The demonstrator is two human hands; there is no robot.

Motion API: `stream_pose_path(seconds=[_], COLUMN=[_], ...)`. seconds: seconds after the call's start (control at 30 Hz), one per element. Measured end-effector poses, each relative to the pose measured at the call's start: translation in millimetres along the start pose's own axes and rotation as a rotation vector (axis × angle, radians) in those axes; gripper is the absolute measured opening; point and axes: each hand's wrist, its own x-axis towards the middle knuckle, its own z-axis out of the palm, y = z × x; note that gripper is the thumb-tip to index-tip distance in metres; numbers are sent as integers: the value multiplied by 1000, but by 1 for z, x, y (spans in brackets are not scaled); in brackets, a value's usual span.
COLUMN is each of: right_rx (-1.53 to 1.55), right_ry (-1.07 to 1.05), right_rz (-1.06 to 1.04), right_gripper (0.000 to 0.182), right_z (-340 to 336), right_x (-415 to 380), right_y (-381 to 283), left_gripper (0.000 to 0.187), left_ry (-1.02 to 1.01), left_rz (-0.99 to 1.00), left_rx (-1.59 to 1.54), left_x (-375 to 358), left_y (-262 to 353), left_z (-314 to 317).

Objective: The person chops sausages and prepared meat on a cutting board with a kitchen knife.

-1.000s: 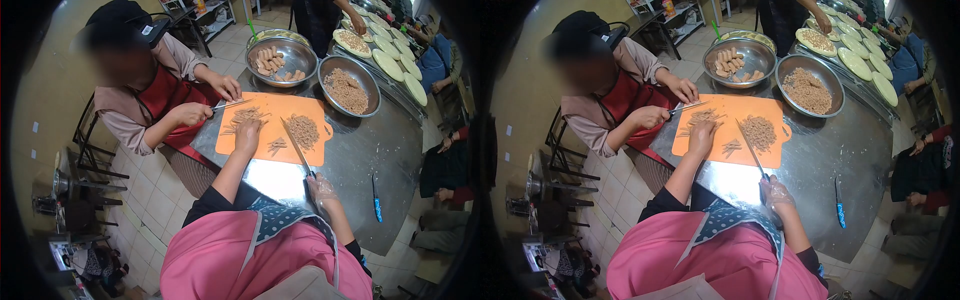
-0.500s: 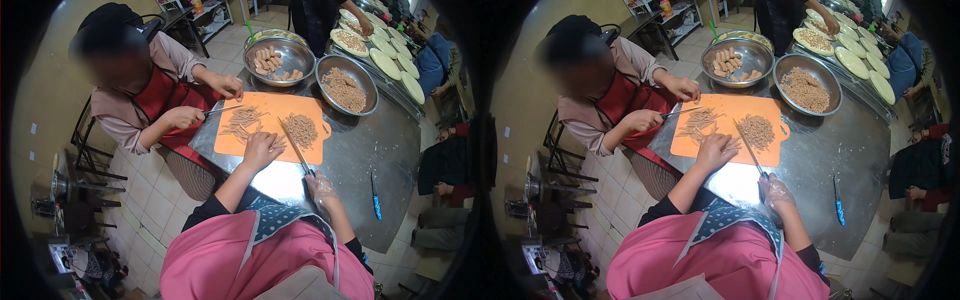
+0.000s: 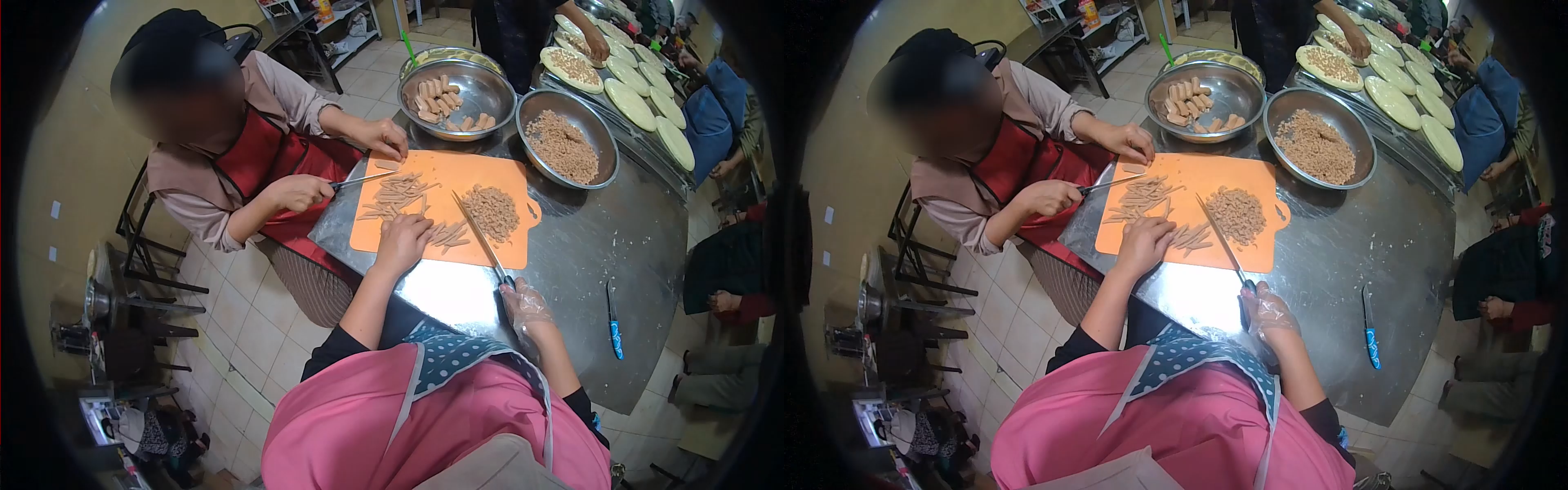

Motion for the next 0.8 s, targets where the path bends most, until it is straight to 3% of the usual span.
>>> stream_pose_path(seconds=[0.07, 0.3, 0.4, 0.47, 0.57, 0.67, 0.8], right_rx=[-21, -4, 9, 7, 1, 10, 25], right_ry=[3, -25, -14, -5, 6, 21, 37], right_rz=[21, -40, -68, -72, -70, -58, -54], right_gripper=[45, 43, 42, 42, 41, 41, 44], right_z=[0, 4, 5, 5, 6, 6, 2], right_x=[-1, -3, -4, -4, -4, -4, -2], right_y=[-2, 1, 2, 2, 2, 1, 1], left_gripper=[18, 14, 13, 16, 20, 27, 31], left_ry=[50, 63, 165, 379, 337, 160, 156], left_rz=[10, 16, -37, -67, 53, 99, 114], left_rx=[-17, 33, 36, 132, -79, -89, -52], left_x=[1, 5, 7, 8, 5, -2, -6], left_y=[0, -7, -3, 3, 6, 30, 38], left_z=[0, 7, 6, 4, 12, 12, 26])
